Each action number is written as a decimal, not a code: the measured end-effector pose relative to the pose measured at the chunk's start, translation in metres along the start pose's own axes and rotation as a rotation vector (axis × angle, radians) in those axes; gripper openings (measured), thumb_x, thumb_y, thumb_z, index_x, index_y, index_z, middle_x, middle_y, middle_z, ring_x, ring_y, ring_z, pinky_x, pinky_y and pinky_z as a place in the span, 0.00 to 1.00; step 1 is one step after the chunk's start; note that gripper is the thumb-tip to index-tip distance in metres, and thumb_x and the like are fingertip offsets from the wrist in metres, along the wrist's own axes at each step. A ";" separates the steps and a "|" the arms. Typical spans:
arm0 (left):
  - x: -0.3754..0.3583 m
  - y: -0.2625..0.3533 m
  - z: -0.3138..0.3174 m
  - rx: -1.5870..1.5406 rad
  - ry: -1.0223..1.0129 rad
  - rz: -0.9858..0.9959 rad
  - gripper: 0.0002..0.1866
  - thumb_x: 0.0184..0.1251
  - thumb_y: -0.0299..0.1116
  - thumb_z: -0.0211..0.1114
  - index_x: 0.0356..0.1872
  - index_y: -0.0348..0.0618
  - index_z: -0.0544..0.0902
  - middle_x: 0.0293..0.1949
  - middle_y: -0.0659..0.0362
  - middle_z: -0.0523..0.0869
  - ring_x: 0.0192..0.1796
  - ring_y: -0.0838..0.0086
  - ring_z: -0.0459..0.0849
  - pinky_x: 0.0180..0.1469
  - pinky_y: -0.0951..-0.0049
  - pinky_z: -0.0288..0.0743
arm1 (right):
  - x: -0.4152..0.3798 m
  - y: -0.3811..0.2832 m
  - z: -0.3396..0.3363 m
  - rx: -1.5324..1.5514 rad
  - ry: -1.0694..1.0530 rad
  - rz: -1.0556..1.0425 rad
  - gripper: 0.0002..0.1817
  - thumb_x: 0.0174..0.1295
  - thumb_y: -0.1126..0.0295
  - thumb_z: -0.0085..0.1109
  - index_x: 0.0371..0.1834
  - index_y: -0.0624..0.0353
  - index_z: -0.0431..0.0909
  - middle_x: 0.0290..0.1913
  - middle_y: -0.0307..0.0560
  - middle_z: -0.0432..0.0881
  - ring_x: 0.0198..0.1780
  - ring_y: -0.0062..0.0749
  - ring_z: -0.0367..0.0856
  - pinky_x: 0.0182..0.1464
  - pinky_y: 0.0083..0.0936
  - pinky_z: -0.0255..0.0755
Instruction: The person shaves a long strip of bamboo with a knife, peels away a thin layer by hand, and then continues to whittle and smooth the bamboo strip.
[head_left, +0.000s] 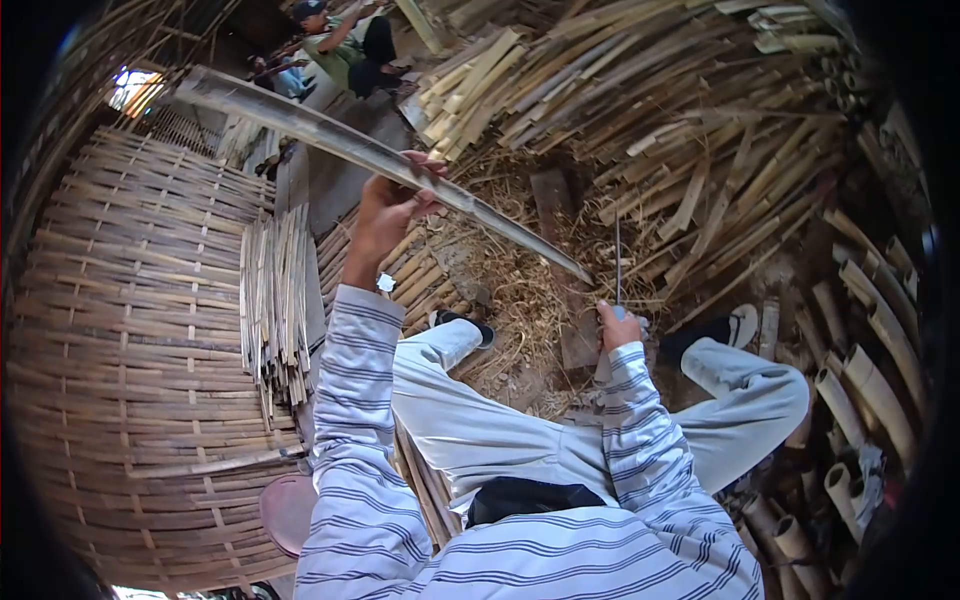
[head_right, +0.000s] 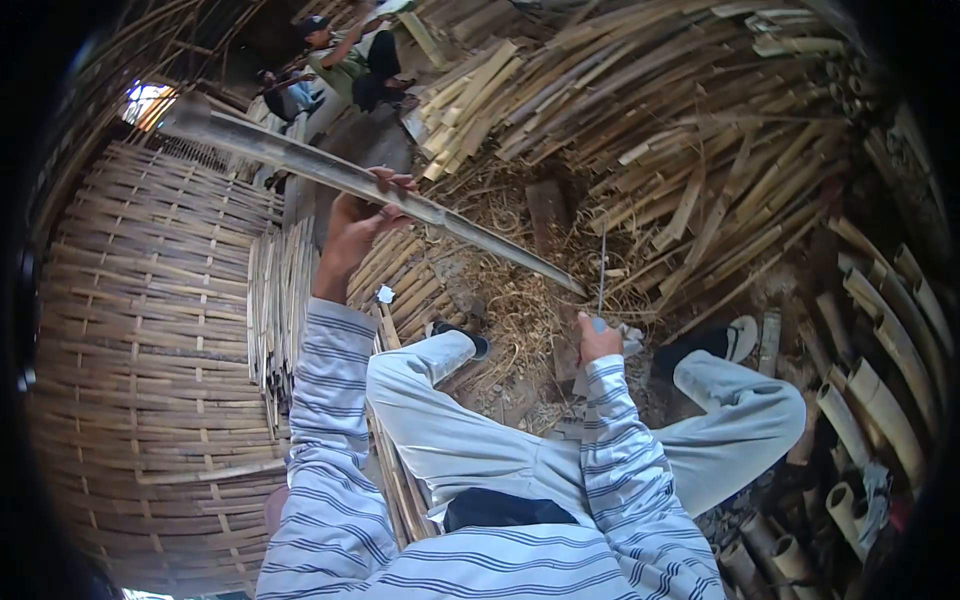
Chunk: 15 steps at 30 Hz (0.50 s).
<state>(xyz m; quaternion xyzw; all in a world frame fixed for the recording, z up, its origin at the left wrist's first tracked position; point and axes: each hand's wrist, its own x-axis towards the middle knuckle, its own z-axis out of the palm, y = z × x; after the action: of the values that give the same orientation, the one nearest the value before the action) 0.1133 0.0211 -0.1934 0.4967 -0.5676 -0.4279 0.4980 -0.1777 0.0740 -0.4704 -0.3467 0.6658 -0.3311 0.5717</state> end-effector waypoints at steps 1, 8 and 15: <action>-0.001 0.004 0.000 0.017 0.006 -0.003 0.22 0.57 0.13 0.56 0.53 0.40 0.69 0.51 0.53 0.78 0.52 0.67 0.79 0.49 0.67 0.81 | 0.000 0.002 0.000 0.013 -0.002 0.005 0.26 0.53 0.48 0.60 0.16 0.64 0.76 0.12 0.45 0.74 0.14 0.34 0.75 0.18 0.31 0.68; -0.011 0.074 -0.040 0.099 0.009 0.096 0.20 0.59 0.24 0.59 0.53 0.43 0.69 0.50 0.52 0.78 0.53 0.65 0.78 0.49 0.64 0.81 | 0.034 0.046 0.002 -0.131 0.034 -0.046 0.26 0.51 0.48 0.62 0.15 0.64 0.75 0.13 0.46 0.75 0.15 0.34 0.75 0.20 0.32 0.68; -0.076 0.179 -0.159 0.576 0.514 0.287 0.18 0.62 0.29 0.58 0.53 0.36 0.72 0.47 0.50 0.80 0.49 0.62 0.81 0.49 0.63 0.79 | 0.009 0.015 -0.005 0.149 -0.076 0.131 0.22 0.55 0.52 0.62 0.14 0.52 0.67 0.11 0.38 0.67 0.10 0.26 0.66 0.13 0.25 0.61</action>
<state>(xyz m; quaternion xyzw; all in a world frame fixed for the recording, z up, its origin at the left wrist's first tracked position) 0.2466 0.1229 -0.0072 0.6223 -0.5847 -0.0398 0.5190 -0.1846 0.0749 -0.4865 -0.2715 0.6384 -0.3283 0.6410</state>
